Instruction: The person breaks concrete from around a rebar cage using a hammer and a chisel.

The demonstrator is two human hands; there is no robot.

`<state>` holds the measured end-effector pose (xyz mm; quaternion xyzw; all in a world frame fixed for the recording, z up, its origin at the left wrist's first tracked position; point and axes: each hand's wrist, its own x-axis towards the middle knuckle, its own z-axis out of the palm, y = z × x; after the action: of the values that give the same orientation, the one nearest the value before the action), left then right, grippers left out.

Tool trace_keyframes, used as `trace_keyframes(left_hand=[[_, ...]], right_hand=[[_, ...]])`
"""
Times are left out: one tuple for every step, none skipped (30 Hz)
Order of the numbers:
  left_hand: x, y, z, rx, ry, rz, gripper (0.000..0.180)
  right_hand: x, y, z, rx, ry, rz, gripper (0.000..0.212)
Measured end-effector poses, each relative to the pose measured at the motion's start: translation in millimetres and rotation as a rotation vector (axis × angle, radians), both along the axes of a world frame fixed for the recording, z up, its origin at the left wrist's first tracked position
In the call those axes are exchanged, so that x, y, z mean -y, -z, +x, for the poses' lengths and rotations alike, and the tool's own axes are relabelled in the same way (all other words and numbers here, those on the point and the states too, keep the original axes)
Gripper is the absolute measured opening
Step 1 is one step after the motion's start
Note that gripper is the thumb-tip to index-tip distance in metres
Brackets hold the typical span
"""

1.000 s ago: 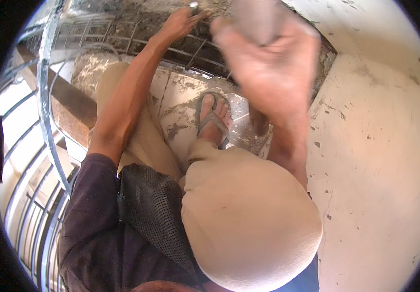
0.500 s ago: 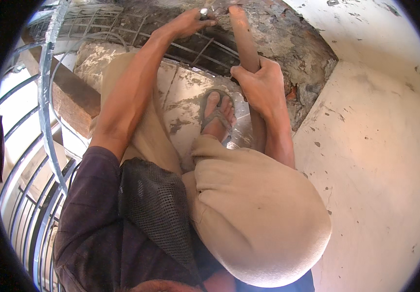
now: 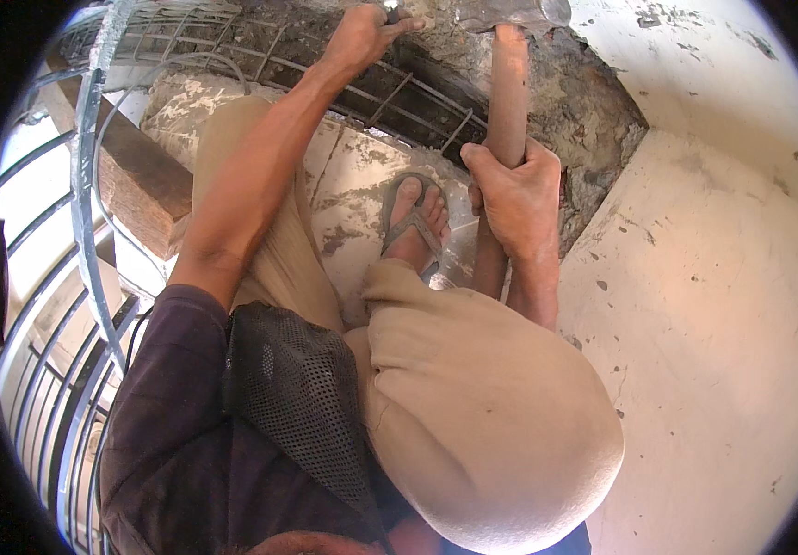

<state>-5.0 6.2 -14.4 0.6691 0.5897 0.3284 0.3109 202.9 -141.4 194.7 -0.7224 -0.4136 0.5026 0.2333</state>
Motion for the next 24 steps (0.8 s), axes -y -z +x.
trace_keyframes(left_hand=[[-1.6,7.2,0.8,0.02,0.014,0.08,0.041],[-4.9,14.0,0.0,0.003,0.025,0.062,0.04],[-7.0,12.8,2.5,-0.01,0.041,0.044,0.039],[-8.4,11.7,4.0,-0.025,0.055,0.025,0.039],[-10.1,10.5,6.7,-0.009,0.02,0.058,0.038],[-12.4,-1.8,16.9,0.019,-0.007,0.094,0.038],[-11.4,-5.3,18.8,0.035,-0.041,0.125,0.037],[-10.6,-3.5,17.6,0.034,-0.02,0.092,0.037],[-11.4,1.7,12.9,0.028,-0.005,0.06,0.036],[-11.3,7.1,10.0,0.023,0.011,0.028,0.036],[-10.0,12.6,10.0,0.046,0.025,0.018,0.036],[-9.1,15.5,9.6,0.067,0.036,0.01,0.035],[-9.0,18.3,8.2,0.086,0.046,0.002,0.035],[-9.7,21.3,4.9,0.063,0.036,0.007,0.035],[-10.7,22.9,5.3,0.047,0.033,0.011,0.035],[-11.2,24.8,5.2,0.031,0.028,0.015,0.036],[-11.6,26.7,6.4,0.035,0.03,0.028,0.036],[-14.4,25.8,12.6,0.053,0.038,0.044,0.036],[-17.2,21.1,19.9,0.076,0.05,0.07,0.037],[-17.7,16.7,26.4,0.093,0.095,0.051,0.036],[-10.4,17.4,21.4,0.072,0.125,0.012,0.035],[-10.6,17.7,17.0,0.062,0.153,-0.014,0.035],[-14.7,22.2,16.8,-0.004,0.151,-0.001,0.04],[-17.3,39.4,11.0,-0.081,0.132,0.002,0.047]], right_hand=[[-1.5,-2.4,-1.5,0.002,-0.015,0.008,0.023],[-3.4,-5.0,-3.6,0.001,-0.031,0.014,0.022],[-5.3,-8.7,-4.8,0.004,-0.03,0.037,0.021],[-8.2,-13.9,-7.2,0.003,-0.031,0.059,0.021],[-12.0,-19.3,-9.4,0.001,-0.033,0.08,0.02],[-16.7,-28.0,-9.4,0.013,-0.028,0.114,0.02],[-21.8,-36.9,-12.7,0.013,-0.03,0.141,0.019],[-26.3,-45.0,-15.8,0.014,-0.032,0.169,0.018],[-30.9,-51.4,-20.3,-0.006,-0.037,0.202,0.018],[-34.9,-57.2,-25.4,-0.026,-0.042,0.235,0.018],[-38.2,-62.4,-29.3,-0.046,-0.046,0.268,0.018],[-41.8,-65.8,-29.2,-0.007,-0.091,0.249,0.017],[-46.2,-68.0,-31.7,0.018,-0.116,0.283,0.016],[-51.1,-69.1,-34.6,0.041,-0.142,0.316,0.015],[-53.8,-69.8,-36.3,0.074,-0.163,0.349,0.014],[-55.8,-63.9,-37.9,0.055,-0.16,0.385,0.014],[-57.8,-51.3,-39.5,0.035,-0.157,0.42,0.013],[-59.9,-39.9,-39.8,0.029,-0.151,0.457,0.013],[-59.7,-21.8,-35.2,0.123,-0.207,0.426,0.015],[-57.4,-6.4,-28.4,0.219,-0.261,0.394,0.017],[-54.7,10.0,-22.7,0.232,-0.275,0.237,0.019],[-55.1,17.4,-20.0,0.259,-0.291,0.092,0.022],[-56.8,20.4,-19.2,0.288,-0.304,-0.052,0.025],[-58.5,19.4,-27.3,0.27,-0.329,-0.008,0.025]])
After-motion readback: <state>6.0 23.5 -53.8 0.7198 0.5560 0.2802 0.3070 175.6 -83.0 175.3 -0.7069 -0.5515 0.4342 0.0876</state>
